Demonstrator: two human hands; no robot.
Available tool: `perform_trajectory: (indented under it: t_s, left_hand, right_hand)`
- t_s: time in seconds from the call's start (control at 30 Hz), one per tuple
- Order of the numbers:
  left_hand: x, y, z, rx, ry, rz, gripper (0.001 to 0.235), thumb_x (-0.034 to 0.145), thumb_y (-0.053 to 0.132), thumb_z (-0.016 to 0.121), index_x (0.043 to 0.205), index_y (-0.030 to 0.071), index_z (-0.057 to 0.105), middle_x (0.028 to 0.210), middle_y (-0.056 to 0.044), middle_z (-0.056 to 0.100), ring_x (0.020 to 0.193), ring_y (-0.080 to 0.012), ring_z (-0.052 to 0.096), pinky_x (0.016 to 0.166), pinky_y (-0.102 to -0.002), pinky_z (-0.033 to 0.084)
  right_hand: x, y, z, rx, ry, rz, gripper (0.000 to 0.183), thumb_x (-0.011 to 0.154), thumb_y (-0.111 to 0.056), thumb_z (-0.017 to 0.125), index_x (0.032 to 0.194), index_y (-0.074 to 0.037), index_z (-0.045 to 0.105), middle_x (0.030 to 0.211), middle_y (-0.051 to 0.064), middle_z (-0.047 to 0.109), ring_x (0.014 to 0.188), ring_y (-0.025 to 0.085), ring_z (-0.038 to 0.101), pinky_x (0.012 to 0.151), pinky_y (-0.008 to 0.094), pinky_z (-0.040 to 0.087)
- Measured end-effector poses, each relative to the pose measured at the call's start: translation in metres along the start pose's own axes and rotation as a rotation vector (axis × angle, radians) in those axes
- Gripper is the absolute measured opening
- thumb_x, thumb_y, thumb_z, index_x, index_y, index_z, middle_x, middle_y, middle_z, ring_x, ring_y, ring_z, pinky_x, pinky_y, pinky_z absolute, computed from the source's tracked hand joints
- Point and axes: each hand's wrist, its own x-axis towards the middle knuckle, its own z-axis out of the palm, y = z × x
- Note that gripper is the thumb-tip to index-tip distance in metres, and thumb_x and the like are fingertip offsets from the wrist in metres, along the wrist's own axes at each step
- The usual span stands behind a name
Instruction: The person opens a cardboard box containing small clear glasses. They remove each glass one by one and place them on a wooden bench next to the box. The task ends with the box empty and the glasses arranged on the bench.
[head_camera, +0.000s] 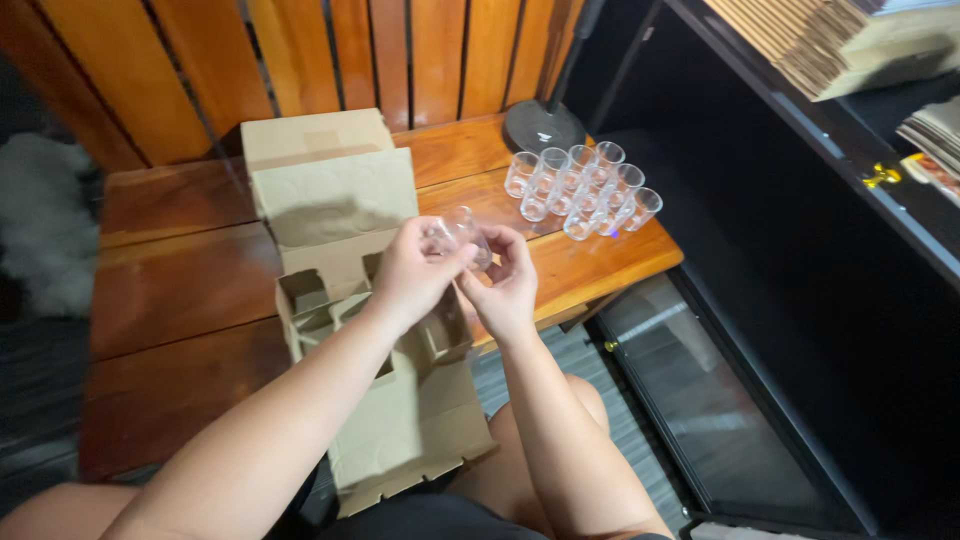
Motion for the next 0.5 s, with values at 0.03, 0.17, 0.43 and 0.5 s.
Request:
perform_trajectory:
  t_s: [0.03,0.17,0.43,0.5]
  left_hand:
    - [0.004,-0.004,0.01,-0.001,-0.007,0.002,0.068,0.075,0.033,0.095,0.131,0.01,0.062,0.103,-0.01,0.076,0.088,-0.0191,0.077,0.077,-0.03,0.064]
    - [0.012,-0.001,0.048,0.35,-0.043,0.156,0.075,0.076,0.041,0.088,0.142,0.024,0.055,0.116,-0.015,0.073,0.107,-0.0303,0.074,0.09,-0.041,0.061]
    - [0.042,-0.01,0.11,0.507,-0.171,0.173,0.074,0.078,0.037,0.083,0.146,0.031,0.054,0.127,-0.008,0.063,0.127,-0.032,0.063,0.109,-0.045,0.051]
    - [0.054,-0.022,0.127,0.435,-0.164,0.172,0.075,0.074,0.03,0.086,0.143,0.021,0.057,0.124,-0.013,0.063,0.125,-0.0347,0.064,0.108,-0.045,0.051]
  right_hand:
    - [0.003,0.002,-0.007,-0.004,0.005,-0.003,0.066,0.064,0.008,0.088,0.125,-0.002,0.064,0.107,0.006,0.064,0.099,0.013,0.063,0.084,0.03,0.061]
    - [0.014,0.013,-0.035,-0.112,0.145,0.032,0.058,0.067,0.007,0.088,0.119,-0.005,0.066,0.102,0.008,0.067,0.097,0.017,0.068,0.085,0.032,0.061]
    - [0.041,0.063,-0.083,-0.239,0.315,-0.014,0.057,0.066,0.002,0.093,0.118,-0.005,0.07,0.1,0.008,0.071,0.094,0.015,0.066,0.086,0.029,0.061]
    - [0.046,0.079,-0.094,-0.247,0.35,-0.01,0.057,0.066,0.001,0.093,0.118,-0.004,0.07,0.102,0.008,0.071,0.094,0.016,0.066,0.087,0.03,0.062]
